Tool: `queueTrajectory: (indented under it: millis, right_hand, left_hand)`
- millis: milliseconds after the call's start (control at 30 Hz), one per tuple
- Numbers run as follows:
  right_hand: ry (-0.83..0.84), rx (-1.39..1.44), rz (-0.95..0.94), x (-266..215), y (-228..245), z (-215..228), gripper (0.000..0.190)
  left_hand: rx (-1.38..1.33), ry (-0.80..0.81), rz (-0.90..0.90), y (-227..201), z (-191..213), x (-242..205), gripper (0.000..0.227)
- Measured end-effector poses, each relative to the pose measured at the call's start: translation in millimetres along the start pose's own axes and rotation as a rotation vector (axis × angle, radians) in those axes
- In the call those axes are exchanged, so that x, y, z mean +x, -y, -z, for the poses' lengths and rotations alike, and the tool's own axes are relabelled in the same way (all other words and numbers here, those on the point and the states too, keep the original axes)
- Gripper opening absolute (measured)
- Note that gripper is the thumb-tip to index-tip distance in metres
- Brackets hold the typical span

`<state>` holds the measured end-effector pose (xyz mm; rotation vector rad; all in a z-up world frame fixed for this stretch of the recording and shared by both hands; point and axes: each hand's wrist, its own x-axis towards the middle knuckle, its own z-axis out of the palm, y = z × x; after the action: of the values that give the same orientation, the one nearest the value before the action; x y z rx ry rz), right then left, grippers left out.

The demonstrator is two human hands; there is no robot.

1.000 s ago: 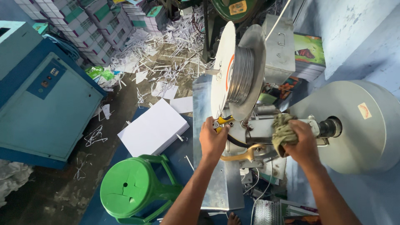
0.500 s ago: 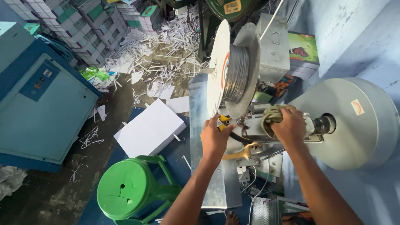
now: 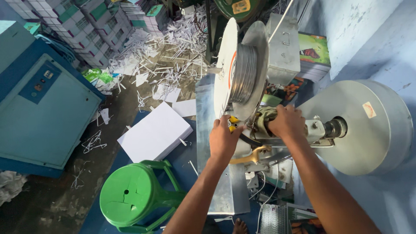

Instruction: The person uses a cloth to wipe and clean the surface of a metal binding machine. They methodically rub the cloth over the machine's components, including the wire spool and the main body, to remove dust and debris.

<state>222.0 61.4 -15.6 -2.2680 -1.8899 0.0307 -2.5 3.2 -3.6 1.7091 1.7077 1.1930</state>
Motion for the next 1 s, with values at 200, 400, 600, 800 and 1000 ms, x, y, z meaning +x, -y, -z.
queueTrajectory:
  millis: [200, 400, 600, 800, 1000]
  right_hand:
    - [0.275, -0.034, -0.166, 7.2, 24.8, 25.9, 0.072]
    - [0.304, -0.024, -0.138, 5.2, 20.1, 25.6, 0.077]
    - [-0.107, 0.204, 0.128, -18.2, -13.8, -11.7, 0.066]
    - [-0.341, 0.434, 0.292, -53.7, -33.9, -21.2, 0.058]
    - [-0.422, 0.414, 0.323, -78.8, -37.9, -9.9, 0.056]
  left_hand:
    - [0.053, 0.021, 0.011, -1.5, -3.3, -4.7, 0.059]
    - [0.128, -0.028, -0.007, -9.5, -0.2, -7.2, 0.057]
    - [0.191, -0.202, -0.282, -27.5, -1.6, -7.0, 0.054]
    - [-0.249, -0.051, -0.389, -51.6, -9.9, 2.6, 0.055]
    - [-0.584, 0.054, -0.237, -59.6, -24.7, 8.0, 0.043]
